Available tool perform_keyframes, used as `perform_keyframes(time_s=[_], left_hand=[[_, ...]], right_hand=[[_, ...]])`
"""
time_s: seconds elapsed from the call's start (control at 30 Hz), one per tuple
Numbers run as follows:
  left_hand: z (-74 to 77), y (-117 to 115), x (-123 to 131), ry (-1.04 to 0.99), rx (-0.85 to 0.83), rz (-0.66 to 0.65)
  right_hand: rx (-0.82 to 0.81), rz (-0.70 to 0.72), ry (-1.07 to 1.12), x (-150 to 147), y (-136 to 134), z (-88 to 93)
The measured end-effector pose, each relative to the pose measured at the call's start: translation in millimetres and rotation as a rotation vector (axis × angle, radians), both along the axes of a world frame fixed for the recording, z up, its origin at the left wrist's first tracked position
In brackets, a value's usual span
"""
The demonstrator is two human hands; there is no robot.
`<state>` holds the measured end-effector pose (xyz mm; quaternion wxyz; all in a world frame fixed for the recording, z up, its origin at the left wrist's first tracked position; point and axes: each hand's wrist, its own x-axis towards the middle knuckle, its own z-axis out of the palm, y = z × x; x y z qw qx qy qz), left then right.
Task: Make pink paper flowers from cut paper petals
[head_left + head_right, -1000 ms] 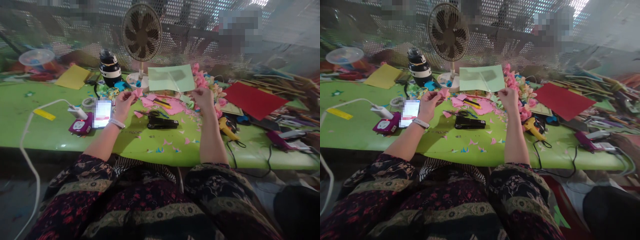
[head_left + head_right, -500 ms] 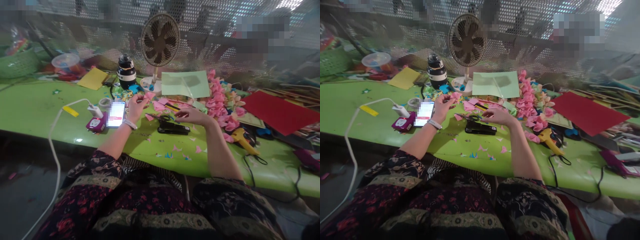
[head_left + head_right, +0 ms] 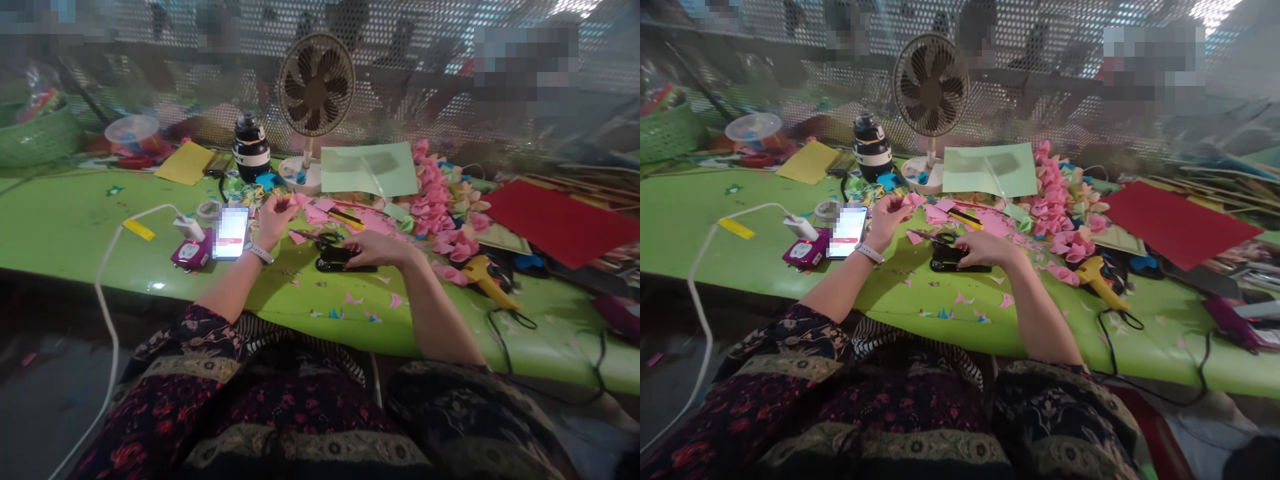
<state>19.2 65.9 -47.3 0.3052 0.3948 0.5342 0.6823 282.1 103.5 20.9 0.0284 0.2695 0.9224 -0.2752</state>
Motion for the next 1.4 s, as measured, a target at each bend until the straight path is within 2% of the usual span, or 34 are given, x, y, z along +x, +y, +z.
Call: perform_keyframes(time_s=[0.23,0.5,0.7,0.9,1.07,1.17,1.27,1.4], left_hand=[[0.4,-2,0,0.005,0.005,0.005],[1.6,-4,-1,0.052,-0.029,-0.001],[0.2,-3,-1,0.072,-0.055,-0.001],[0.2,-2,-3,0.064,-0.052,0.009],[3.6,-4,0,0.051,-0.055,0.009],[6.9,-6,4,0.057,-0.043,0.007],[8.4,-7,6,0.052,-0.047,-0.008],[4.8,-5,3,0.066,-0.045,-0.007]], right_hand=[[0.058,0.063,-0.075,6,-4,11.3],[0.091,-0.027,-0.100,38,-1,11.5],[0.195,-0.219,-0.124,69,3,14.6],[0.255,-0.363,-0.193,74,13,1.1],[0.169,-0.399,-0.070,70,12,1.2],[0.273,-0.512,0.023,72,6,8.3],[0.375,-0.564,0.024,92,-2,19.3],[0.427,-0.663,-0.058,150,-13,30.7]])
